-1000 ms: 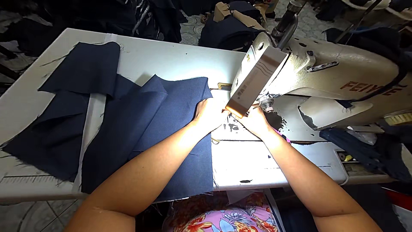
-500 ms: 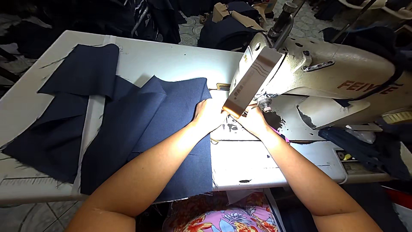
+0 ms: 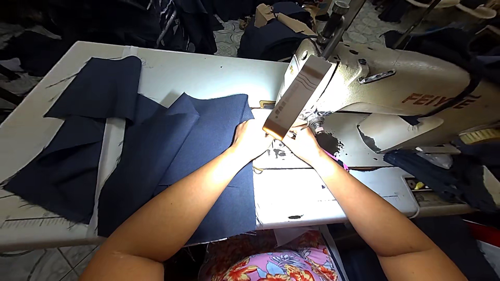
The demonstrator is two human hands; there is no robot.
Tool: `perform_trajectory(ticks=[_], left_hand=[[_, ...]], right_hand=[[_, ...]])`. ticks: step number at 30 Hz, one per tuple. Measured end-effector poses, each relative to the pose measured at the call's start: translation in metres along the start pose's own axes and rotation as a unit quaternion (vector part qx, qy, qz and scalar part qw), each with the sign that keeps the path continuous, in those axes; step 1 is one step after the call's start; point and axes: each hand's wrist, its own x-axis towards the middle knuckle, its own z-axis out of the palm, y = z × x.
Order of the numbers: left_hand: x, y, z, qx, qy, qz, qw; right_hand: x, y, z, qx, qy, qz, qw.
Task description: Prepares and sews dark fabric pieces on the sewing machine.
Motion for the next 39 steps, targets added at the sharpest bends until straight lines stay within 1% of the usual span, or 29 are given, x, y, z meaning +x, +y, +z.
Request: perform_trajectory(ticks=[3, 5, 6, 8, 10, 12, 13, 14, 15, 16, 17, 18, 19, 20, 22, 23, 24, 25, 27, 28, 29, 30, 31, 32, 33, 35, 36, 37, 39], left_hand=[[-0.005, 0.002, -0.002, 0.004, 0.017, 0.026, 1.0], [-0.01, 0.002, -0.001, 0.015, 0.059, 0.086, 0.994], [-0.012, 0.002, -0.001, 0.015, 0.076, 0.102, 0.992], [-0.014, 0.004, -0.003, -0.001, 0.108, 0.112, 0.988], [-0.014, 0.004, -0.005, -0.013, 0.141, 0.115, 0.983], [-0.014, 0.003, -0.007, -0.02, 0.159, 0.108, 0.981], [-0.015, 0.002, -0.008, -0.025, 0.163, 0.105, 0.981], [-0.015, 0.001, -0.008, -0.031, 0.167, 0.107, 0.98], [-0.016, 0.001, -0.009, -0.032, 0.169, 0.109, 0.979], [-0.016, 0.001, -0.01, -0.029, 0.169, 0.112, 0.979], [-0.016, 0.0, -0.01, -0.024, 0.169, 0.115, 0.979], [-0.016, -0.001, -0.01, -0.018, 0.168, 0.121, 0.978], [-0.016, -0.002, -0.01, -0.012, 0.168, 0.13, 0.977], [-0.017, -0.003, -0.01, -0.01, 0.17, 0.141, 0.975], [-0.015, -0.005, -0.009, -0.018, 0.174, 0.169, 0.97], [-0.015, -0.006, -0.009, -0.026, 0.166, 0.189, 0.968], [-0.014, -0.006, -0.011, -0.032, 0.143, 0.211, 0.966], [-0.015, -0.003, -0.013, -0.029, 0.108, 0.231, 0.967], [-0.015, 0.003, -0.017, 0.028, 0.025, 0.259, 0.965], [-0.016, 0.005, -0.018, 0.063, -0.012, 0.261, 0.963], [-0.016, 0.007, -0.018, 0.095, -0.048, 0.251, 0.962], [-0.017, 0.008, -0.019, 0.117, -0.071, 0.238, 0.962], [-0.017, 0.01, -0.019, 0.137, -0.088, 0.226, 0.96], [-0.018, 0.013, -0.021, 0.156, -0.098, 0.217, 0.959], [-0.018, 0.015, -0.022, 0.168, -0.102, 0.211, 0.957], [-0.02, 0.021, -0.021, 0.184, -0.111, 0.196, 0.957], [-0.02, 0.021, -0.02, 0.186, -0.112, 0.191, 0.957], [-0.02, 0.019, -0.02, 0.172, -0.103, 0.191, 0.961], [-0.018, 0.011, -0.019, 0.116, -0.059, 0.202, 0.971]], right_hand=[[0.0, -0.002, -0.001, -0.02, 0.015, 0.016, 1.0], [0.0, -0.007, -0.004, -0.043, 0.044, 0.049, 0.997], [0.0, -0.009, -0.007, -0.062, 0.064, 0.063, 0.994], [-0.001, -0.01, -0.015, -0.092, 0.102, 0.061, 0.989], [-0.001, -0.004, -0.021, -0.096, 0.147, 0.029, 0.984], [-0.001, -0.005, -0.03, -0.029, 0.156, 0.065, 0.985], [0.001, -0.006, -0.032, 0.037, 0.165, 0.098, 0.981], [0.002, -0.007, -0.032, 0.133, 0.181, 0.13, 0.966], [0.004, -0.012, -0.033, 0.234, 0.196, 0.161, 0.939], [0.006, -0.016, -0.035, 0.33, 0.201, 0.191, 0.902], [0.007, -0.019, -0.038, 0.399, 0.197, 0.215, 0.869], [0.007, -0.019, -0.041, 0.429, 0.178, 0.233, 0.854], [0.007, -0.021, -0.042, 0.422, 0.147, 0.248, 0.859], [0.004, -0.022, -0.043, 0.384, 0.1, 0.259, 0.881], [-0.001, -0.028, -0.047, 0.235, -0.035, 0.293, 0.926], [-0.005, -0.034, -0.049, 0.159, -0.111, 0.304, 0.933], [-0.008, -0.037, -0.049, 0.105, -0.185, 0.284, 0.935], [-0.012, -0.038, -0.051, 0.075, -0.263, 0.242, 0.931], [-0.016, -0.035, -0.052, 0.069, -0.41, 0.129, 0.9], [-0.017, -0.034, -0.051, 0.07, -0.461, 0.087, 0.881], [-0.017, -0.036, -0.051, 0.05, -0.478, 0.063, 0.875], [-0.017, -0.038, -0.052, 0.011, -0.462, 0.053, 0.885], [-0.018, -0.039, -0.053, -0.04, -0.417, 0.054, 0.907], [-0.018, -0.039, -0.054, -0.097, -0.356, 0.065, 0.927], [-0.015, -0.037, -0.056, -0.149, -0.294, 0.098, 0.939], [-0.009, -0.026, -0.06, -0.2, -0.161, 0.188, 0.948], [-0.004, -0.017, -0.064, -0.219, -0.11, 0.209, 0.947], [0.002, -0.008, -0.07, -0.231, -0.082, 0.228, 0.942], [0.009, 0.006, -0.081, -0.243, -0.043, 0.249, 0.937]])
